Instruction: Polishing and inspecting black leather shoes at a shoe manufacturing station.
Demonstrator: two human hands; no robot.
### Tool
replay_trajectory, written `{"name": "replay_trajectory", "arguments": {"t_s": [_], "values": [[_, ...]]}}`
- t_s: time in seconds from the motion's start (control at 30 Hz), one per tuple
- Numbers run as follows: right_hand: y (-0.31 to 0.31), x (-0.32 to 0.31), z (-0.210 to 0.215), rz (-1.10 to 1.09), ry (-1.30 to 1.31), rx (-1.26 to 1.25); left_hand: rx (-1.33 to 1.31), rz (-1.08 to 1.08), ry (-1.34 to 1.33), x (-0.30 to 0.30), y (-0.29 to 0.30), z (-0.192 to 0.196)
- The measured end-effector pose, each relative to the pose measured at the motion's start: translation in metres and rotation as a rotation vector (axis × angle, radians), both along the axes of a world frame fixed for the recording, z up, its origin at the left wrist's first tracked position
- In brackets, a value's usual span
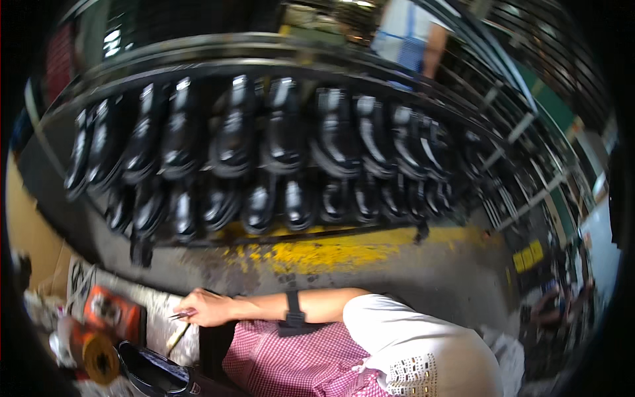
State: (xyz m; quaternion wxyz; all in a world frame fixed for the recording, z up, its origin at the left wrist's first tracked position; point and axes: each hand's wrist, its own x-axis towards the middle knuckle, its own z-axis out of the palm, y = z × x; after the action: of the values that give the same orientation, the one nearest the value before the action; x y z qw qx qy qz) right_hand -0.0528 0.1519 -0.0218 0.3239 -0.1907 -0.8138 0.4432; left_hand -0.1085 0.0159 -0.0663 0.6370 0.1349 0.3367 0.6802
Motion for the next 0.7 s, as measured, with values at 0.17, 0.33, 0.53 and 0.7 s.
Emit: {"name": "replay_trajectory", "arguments": {"t_s": [0.17, 0.33, 0.53, 0.7], "values": [[-0.068, 0.139, 0.027, -0.148, -0.079, -0.706, 0.084, -0.136, 0.055, 0.041, 0.025, 0.009], [-0.118, 0.232, 0.084, -0.124, 0.181, -1.408, 0.152, -0.171, 0.112, 0.095, 0.042, 0.020], [-0.131, 0.340, 0.091, -0.275, 0.173, -1.464, 0.173, -0.199, 0.231, 0.171, 0.042, 0.033], [-0.171, 0.455, 0.097, -0.529, 0.736, -1.110, 0.274, -0.362, 0.484, 0.234, 0.058, 0.089]]}}
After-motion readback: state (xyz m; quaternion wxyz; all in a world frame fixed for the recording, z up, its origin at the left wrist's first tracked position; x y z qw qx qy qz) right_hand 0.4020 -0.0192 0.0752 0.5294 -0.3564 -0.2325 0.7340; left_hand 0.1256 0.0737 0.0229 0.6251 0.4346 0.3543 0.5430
